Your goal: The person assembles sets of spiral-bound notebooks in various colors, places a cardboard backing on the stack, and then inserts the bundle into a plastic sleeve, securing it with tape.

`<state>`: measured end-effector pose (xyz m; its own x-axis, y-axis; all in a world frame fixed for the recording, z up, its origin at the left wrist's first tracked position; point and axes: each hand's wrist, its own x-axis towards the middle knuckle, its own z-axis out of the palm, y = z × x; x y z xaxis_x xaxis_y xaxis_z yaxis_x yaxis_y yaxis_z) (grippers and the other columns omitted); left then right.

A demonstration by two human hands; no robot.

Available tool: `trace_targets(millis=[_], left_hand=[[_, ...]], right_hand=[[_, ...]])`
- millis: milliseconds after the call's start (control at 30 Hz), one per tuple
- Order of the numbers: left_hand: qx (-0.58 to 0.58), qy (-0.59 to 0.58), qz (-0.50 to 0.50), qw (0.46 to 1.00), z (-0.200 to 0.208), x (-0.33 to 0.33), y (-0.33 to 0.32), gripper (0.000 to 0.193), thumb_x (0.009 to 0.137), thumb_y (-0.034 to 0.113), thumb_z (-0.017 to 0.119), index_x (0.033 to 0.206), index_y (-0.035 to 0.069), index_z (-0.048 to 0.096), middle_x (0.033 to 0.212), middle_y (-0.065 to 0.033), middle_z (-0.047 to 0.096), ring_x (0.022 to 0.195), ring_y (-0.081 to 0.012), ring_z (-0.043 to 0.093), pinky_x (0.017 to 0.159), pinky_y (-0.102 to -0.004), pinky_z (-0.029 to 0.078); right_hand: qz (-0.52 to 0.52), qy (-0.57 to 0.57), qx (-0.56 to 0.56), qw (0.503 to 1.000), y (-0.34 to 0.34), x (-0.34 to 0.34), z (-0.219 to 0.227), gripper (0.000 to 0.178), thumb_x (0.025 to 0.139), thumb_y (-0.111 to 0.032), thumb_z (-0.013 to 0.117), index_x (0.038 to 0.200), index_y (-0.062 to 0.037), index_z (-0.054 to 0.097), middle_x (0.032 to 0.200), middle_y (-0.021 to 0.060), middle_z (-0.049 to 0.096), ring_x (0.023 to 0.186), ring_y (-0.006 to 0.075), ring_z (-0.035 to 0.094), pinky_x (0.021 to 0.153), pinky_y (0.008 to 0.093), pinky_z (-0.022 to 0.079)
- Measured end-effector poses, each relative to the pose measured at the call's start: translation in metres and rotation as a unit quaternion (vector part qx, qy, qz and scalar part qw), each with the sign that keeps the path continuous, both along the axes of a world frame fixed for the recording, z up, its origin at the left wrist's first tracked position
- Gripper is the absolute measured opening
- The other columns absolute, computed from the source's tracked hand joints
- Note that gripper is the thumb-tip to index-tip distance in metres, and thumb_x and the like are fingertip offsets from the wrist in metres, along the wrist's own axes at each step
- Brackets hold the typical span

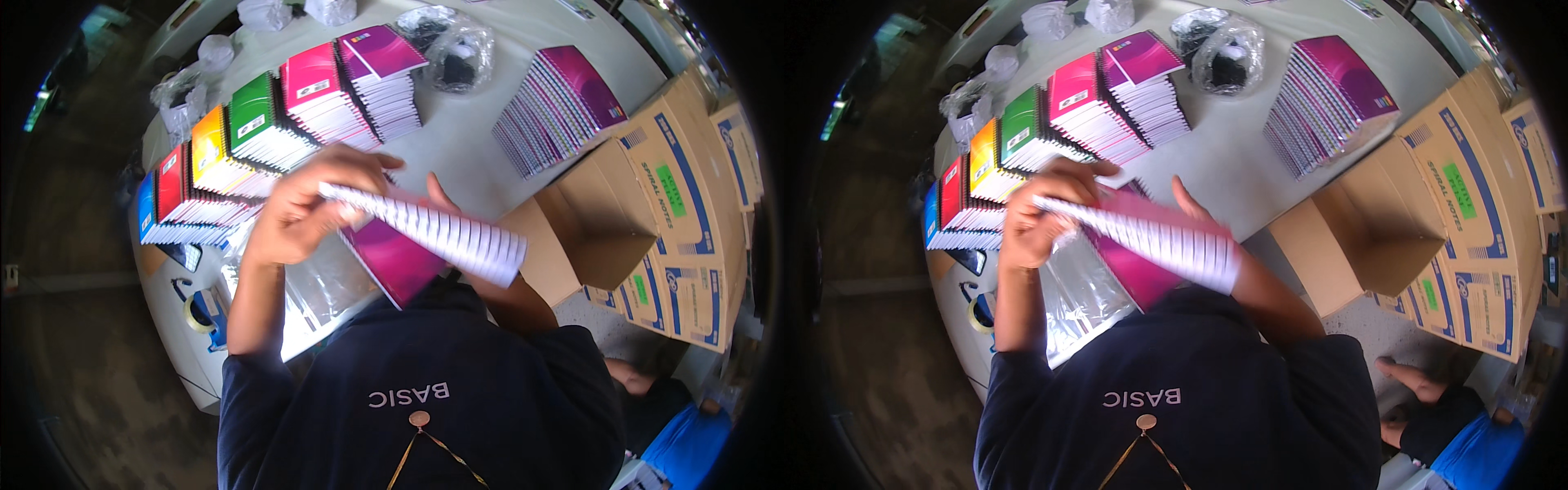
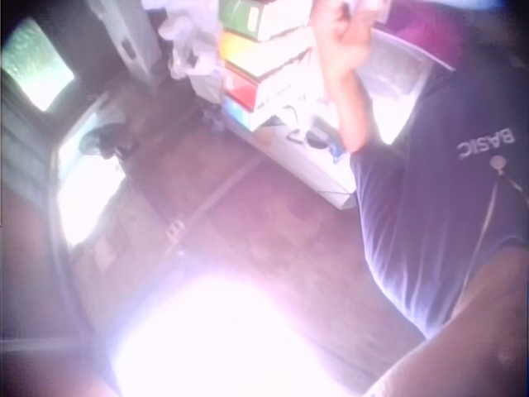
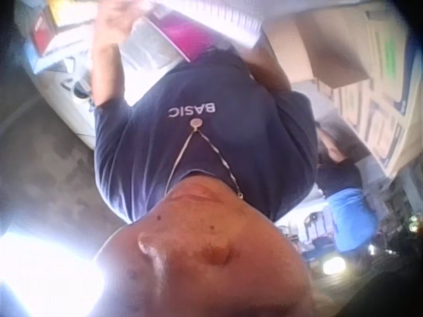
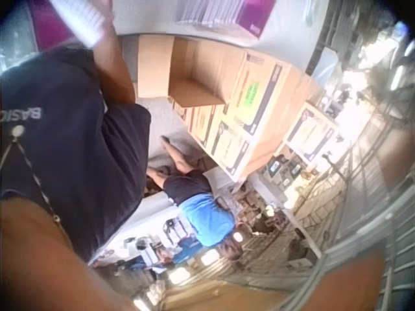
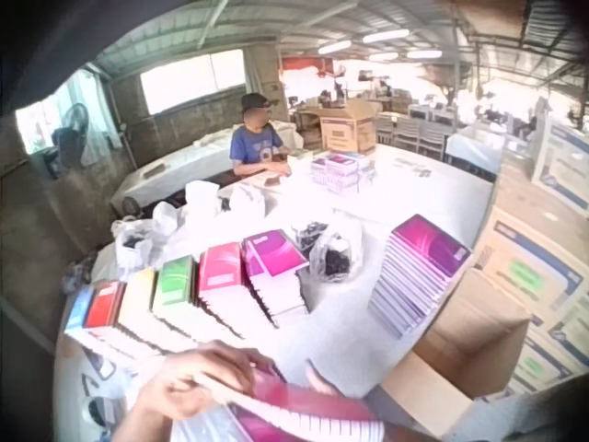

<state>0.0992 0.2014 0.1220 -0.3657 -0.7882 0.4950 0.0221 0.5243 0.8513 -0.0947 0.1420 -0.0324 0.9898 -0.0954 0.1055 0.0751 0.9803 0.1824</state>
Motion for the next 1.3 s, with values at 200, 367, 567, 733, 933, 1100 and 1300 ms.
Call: trace_targets(millis=[200, 367, 567, 733, 933, 1100, 1300], left_hand=[[0.138, -0.26, 0.022, 0.955, -0.008, 0.028, 0.013, 0.038, 0.076, -0.008, 0.059, 0.11, 0.008, 0.063, 0.119, -0.0089, 0.059, 0.129, -0.0293, 0.041, 0.108, -0.0434, 0.029], [-0.128, -0.484, 0.556, 0.663, -0.039, 0.107, -0.009, 0.045, 0.078, 0.009, 0.066, 0.122, 0.006, 0.056, 0.127, -0.0163, 0.055, 0.12, -0.0334, 0.049, 0.1, -0.0383, 0.039], [-0.025, -0.509, 0.592, 0.624, -0.048, 0.12, -0.007, 0.025, 0.086, 0.022, 0.062, 0.109, 0.013, 0.065, 0.09, -0.0158, 0.067, 0.082, -0.0313, 0.065, 0.071, -0.0399, 0.05], [0.007, -0.329, 0.674, 0.661, -0.047, 0.146, 0.002, 0.016, 0.093, 0.02, 0.055, 0.099, 0.007, 0.062, 0.074, -0.0174, 0.064, 0.066, -0.0268, 0.064, 0.06, -0.0323, 0.048], [-0.052, -0.02, 0.641, 0.766, -0.047, 0.046, 0.02, 0.007, 0.088, 0.006, 0.062, 0.091, 0.0, 0.061, 0.09, -0.0055, 0.066, 0.078, -0.0118, 0.06, 0.063, -0.0253, 0.045], [-0.182, -0.458, 0.416, 0.765, -0.099, -0.02, 0.063, 0.031, 0.078, 0.021, 0.069, 0.108, 0.014, 0.067, 0.113, -0.0031, 0.063, 0.102, -0.0218, 0.057, 0.083, -0.0364, 0.038], [-0.109, -0.431, 0.368, 0.816, -0.071, -0.001, 0.05, 0.045, 0.074, 0.025, 0.072, 0.118, 0.016, 0.062, 0.121, -0.0085, 0.058, 0.116, -0.0238, 0.049, 0.095, -0.0443, 0.03]], right_hand=[[-0.014, 0.079, -0.272, 0.959, 0.014, -0.015, 0.024, 0.055, 0.089, -0.026, 0.057, 0.133, 0.0017, 0.038, 0.123, 0.0148, 0.055, 0.107, 0.0215, 0.059, 0.093, 0.0354, 0.047], [-0.127, 0.187, -0.303, 0.926, 0.009, 0.006, 0.011, 0.047, 0.085, -0.012, 0.06, 0.128, 0.0002, 0.045, 0.118, 0.014, 0.058, 0.105, 0.0228, 0.06, 0.09, 0.0373, 0.05], [-0.199, 0.256, -0.288, 0.901, 0.007, 0.02, -0.003, 0.041, 0.087, -0.013, 0.06, 0.124, -0.0011, 0.048, 0.115, 0.0129, 0.059, 0.102, 0.0221, 0.061, 0.087, 0.037, 0.051], [-0.209, 0.255, -0.296, 0.897, 0.012, 0.031, 0.009, 0.039, 0.088, -0.017, 0.06, 0.122, -0.0007, 0.05, 0.111, 0.0115, 0.06, 0.099, 0.0206, 0.061, 0.086, 0.0358, 0.05], [-0.261, 0.267, -0.262, 0.89, 0.011, 0.034, 0.003, 0.044, 0.095, -0.033, 0.05, 0.128, -0.0037, 0.045, 0.121, 0.0096, 0.056, 0.11, 0.02, 0.056, 0.094, 0.0365, 0.045], [-0.315, 0.183, -0.213, 0.906, 0.024, 0.04, 0.012, 0.049, 0.095, -0.04, 0.049, 0.128, -0.0039, 0.043, 0.12, 0.0093, 0.055, 0.11, 0.0199, 0.055, 0.093, 0.0355, 0.045], [-0.25, 0.259, -0.285, 0.888, 0.017, 0.034, -0.008, 0.036, 0.085, -0.013, 0.058, 0.118, -0.0008, 0.052, 0.107, 0.0092, 0.061, 0.096, 0.0197, 0.062, 0.083, 0.0344, 0.051]])
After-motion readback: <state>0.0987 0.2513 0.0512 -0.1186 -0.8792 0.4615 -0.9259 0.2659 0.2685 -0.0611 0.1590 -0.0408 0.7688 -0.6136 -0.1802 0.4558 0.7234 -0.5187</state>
